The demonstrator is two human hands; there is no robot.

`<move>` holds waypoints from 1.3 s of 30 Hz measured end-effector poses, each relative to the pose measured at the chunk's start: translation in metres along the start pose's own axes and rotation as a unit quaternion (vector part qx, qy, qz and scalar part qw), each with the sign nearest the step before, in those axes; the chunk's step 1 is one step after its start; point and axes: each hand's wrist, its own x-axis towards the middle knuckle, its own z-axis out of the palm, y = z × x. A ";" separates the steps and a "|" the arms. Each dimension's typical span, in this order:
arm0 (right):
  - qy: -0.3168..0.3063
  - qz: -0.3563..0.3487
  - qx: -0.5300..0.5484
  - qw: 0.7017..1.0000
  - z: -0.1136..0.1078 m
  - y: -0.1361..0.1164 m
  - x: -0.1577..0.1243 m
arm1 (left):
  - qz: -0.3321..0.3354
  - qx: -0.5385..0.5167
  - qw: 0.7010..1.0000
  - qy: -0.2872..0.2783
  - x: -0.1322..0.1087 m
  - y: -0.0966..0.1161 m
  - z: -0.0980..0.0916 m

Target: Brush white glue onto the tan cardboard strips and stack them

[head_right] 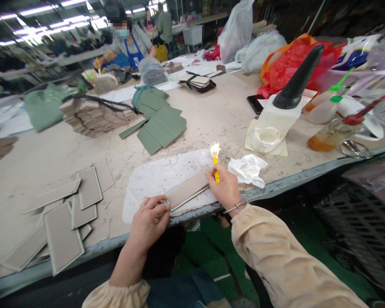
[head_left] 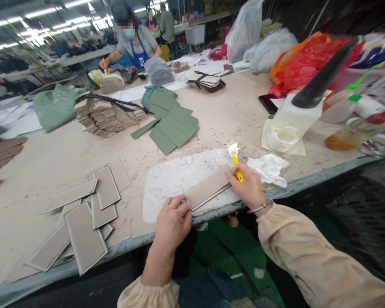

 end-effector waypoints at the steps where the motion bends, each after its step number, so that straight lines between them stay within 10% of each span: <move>1: -0.004 -0.002 -0.008 1.000 0.000 0.000 0.000 | -0.001 0.001 1.000 0.003 0.000 0.001 0.000; 26: -0.048 -0.015 -0.124 0.991 -0.004 0.002 0.002 | 0.010 0.025 1.000 0.011 0.003 0.000 0.007; 39: -0.215 -0.260 -0.011 0.941 0.005 -0.042 -0.038 | 0.045 0.037 0.998 0.033 0.006 -0.002 0.010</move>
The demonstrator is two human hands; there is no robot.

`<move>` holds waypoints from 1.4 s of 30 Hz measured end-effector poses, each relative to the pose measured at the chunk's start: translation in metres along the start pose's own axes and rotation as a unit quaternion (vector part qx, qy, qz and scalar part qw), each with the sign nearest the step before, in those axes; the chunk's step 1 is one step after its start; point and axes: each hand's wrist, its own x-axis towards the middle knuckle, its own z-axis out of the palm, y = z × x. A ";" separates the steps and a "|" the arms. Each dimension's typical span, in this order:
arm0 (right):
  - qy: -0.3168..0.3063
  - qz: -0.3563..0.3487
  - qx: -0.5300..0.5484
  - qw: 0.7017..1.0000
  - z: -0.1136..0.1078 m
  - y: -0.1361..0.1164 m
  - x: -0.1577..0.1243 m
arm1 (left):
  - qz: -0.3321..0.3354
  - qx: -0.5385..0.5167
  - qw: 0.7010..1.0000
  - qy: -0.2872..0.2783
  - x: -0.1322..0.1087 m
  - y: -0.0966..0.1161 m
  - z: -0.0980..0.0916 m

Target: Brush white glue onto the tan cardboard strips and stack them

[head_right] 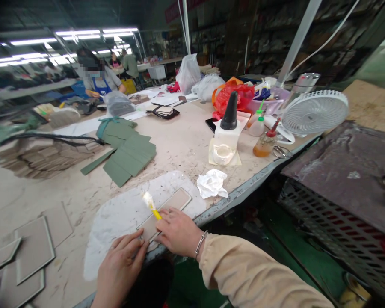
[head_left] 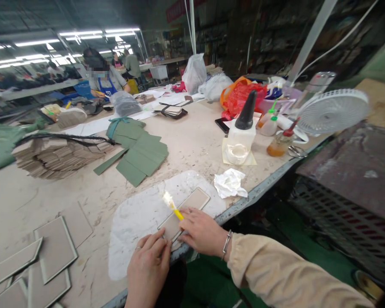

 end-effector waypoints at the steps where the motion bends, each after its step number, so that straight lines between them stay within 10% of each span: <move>1: -0.001 0.011 -0.007 1.000 0.001 0.001 -0.001 | 0.000 0.000 1.000 0.000 0.000 0.000 0.000; 42: 0.077 0.124 -0.075 0.986 -0.014 0.043 -0.005 | -0.143 -0.047 0.986 -0.073 0.040 0.018 0.005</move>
